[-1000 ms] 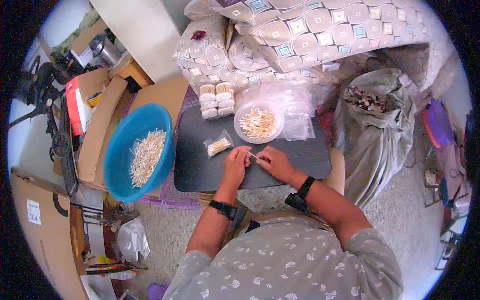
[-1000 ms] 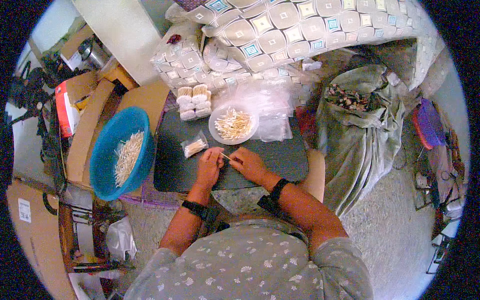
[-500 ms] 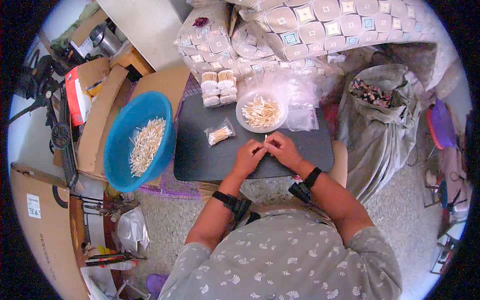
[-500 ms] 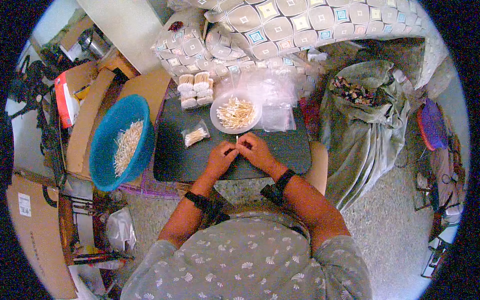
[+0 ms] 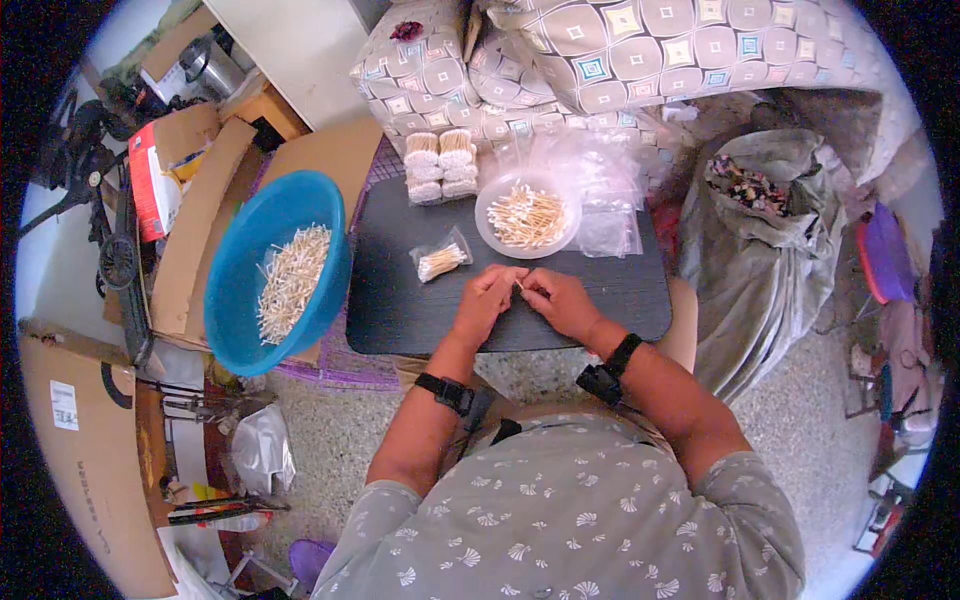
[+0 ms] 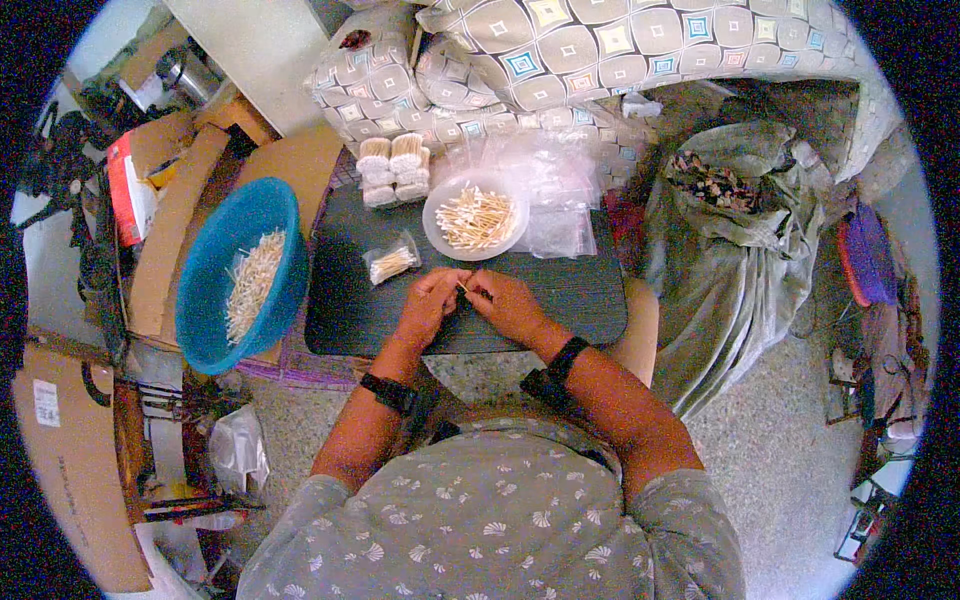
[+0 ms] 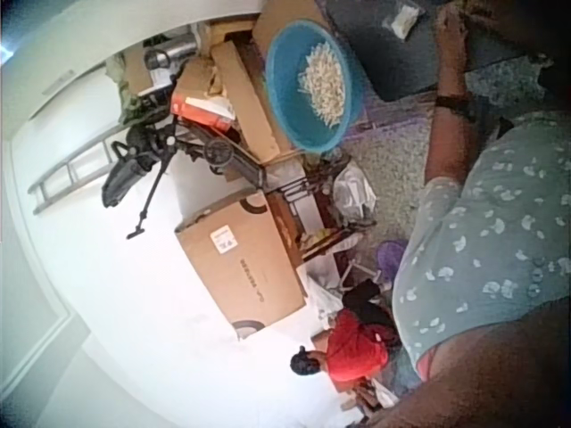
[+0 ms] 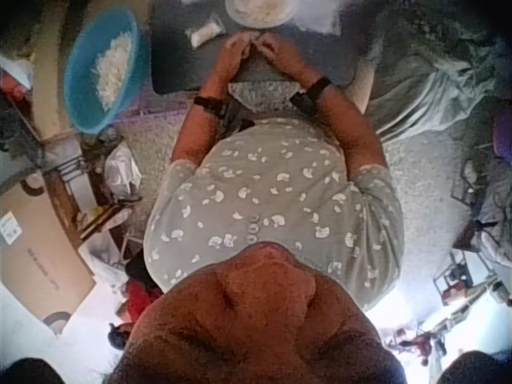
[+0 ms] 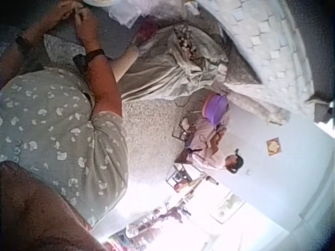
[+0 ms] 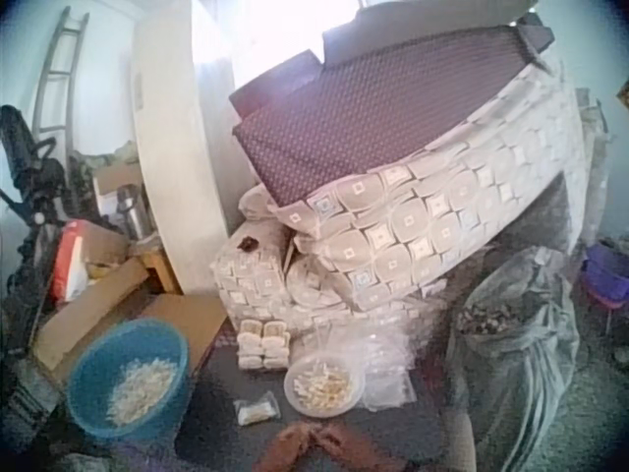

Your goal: Packaging cotton swabs into small plastic bags.

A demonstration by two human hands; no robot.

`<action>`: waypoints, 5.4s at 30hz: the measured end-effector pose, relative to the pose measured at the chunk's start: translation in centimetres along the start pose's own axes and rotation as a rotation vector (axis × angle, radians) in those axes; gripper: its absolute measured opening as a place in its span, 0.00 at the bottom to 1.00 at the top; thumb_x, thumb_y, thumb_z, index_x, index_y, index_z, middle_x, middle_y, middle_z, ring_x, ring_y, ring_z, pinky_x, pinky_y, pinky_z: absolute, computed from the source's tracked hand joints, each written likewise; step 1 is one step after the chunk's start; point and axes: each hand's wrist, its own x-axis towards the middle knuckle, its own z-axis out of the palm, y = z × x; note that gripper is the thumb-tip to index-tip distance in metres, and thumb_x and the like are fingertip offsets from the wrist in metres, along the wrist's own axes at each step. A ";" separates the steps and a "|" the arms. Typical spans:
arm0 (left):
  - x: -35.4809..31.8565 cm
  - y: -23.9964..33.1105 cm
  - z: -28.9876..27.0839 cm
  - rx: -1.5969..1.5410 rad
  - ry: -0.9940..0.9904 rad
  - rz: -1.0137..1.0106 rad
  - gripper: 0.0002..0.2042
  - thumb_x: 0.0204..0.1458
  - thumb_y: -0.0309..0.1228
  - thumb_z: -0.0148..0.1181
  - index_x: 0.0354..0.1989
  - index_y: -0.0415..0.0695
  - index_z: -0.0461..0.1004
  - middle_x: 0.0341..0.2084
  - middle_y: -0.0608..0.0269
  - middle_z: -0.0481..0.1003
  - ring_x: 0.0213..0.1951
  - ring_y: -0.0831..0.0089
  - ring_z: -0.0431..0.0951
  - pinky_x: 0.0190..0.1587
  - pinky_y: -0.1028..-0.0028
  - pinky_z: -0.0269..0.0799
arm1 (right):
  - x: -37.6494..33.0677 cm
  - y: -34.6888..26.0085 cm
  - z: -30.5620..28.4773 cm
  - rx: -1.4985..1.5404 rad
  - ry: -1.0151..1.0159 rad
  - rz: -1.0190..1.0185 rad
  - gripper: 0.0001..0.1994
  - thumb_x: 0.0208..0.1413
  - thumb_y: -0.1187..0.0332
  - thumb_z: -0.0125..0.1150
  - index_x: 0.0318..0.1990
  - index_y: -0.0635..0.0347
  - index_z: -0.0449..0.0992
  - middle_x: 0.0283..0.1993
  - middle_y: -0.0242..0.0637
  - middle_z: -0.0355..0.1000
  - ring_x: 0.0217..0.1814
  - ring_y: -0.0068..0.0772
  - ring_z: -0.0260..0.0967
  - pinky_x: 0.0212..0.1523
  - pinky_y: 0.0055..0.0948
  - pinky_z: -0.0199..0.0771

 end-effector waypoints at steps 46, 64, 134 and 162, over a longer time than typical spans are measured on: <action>-0.5 -0.9 1.1 0.309 0.197 0.291 0.08 0.55 0.30 0.53 0.41 0.45 0.71 0.18 0.69 0.65 0.22 0.79 0.63 0.26 0.74 0.61 | 14.2 2.2 -6.1 -0.941 -0.158 -0.062 0.11 0.53 0.62 0.51 0.33 0.59 0.74 0.33 0.48 0.70 0.36 0.53 0.70 0.37 0.46 0.72; -0.4 -1.8 1.0 0.184 0.210 0.200 0.07 0.57 0.31 0.52 0.40 0.43 0.72 0.24 0.67 0.70 0.29 0.79 0.67 0.33 0.76 0.65 | 7.1 -4.0 -6.5 0.207 -0.034 0.149 0.11 0.64 0.62 0.45 0.42 0.61 0.61 0.33 0.43 0.73 0.29 0.30 0.74 0.25 0.26 0.75; 0.0 -1.0 0.6 0.234 0.002 0.224 0.12 0.57 0.33 0.53 0.41 0.39 0.77 0.36 0.59 0.79 0.39 0.73 0.77 0.44 0.73 0.72 | -1.1 1.2 0.7 0.154 -0.023 0.165 0.07 0.56 0.70 0.55 0.40 0.61 0.73 0.34 0.37 0.72 0.31 0.28 0.72 0.28 0.26 0.75; 0.6 -2.5 0.3 -0.153 0.104 0.141 0.15 0.63 0.35 0.41 0.30 0.39 0.69 0.24 0.64 0.72 0.25 0.79 0.70 0.30 0.78 0.68 | 3.3 -1.6 -4.5 -0.026 0.070 0.123 0.07 0.55 0.68 0.58 0.36 0.63 0.74 0.30 0.40 0.72 0.27 0.28 0.71 0.30 0.29 0.73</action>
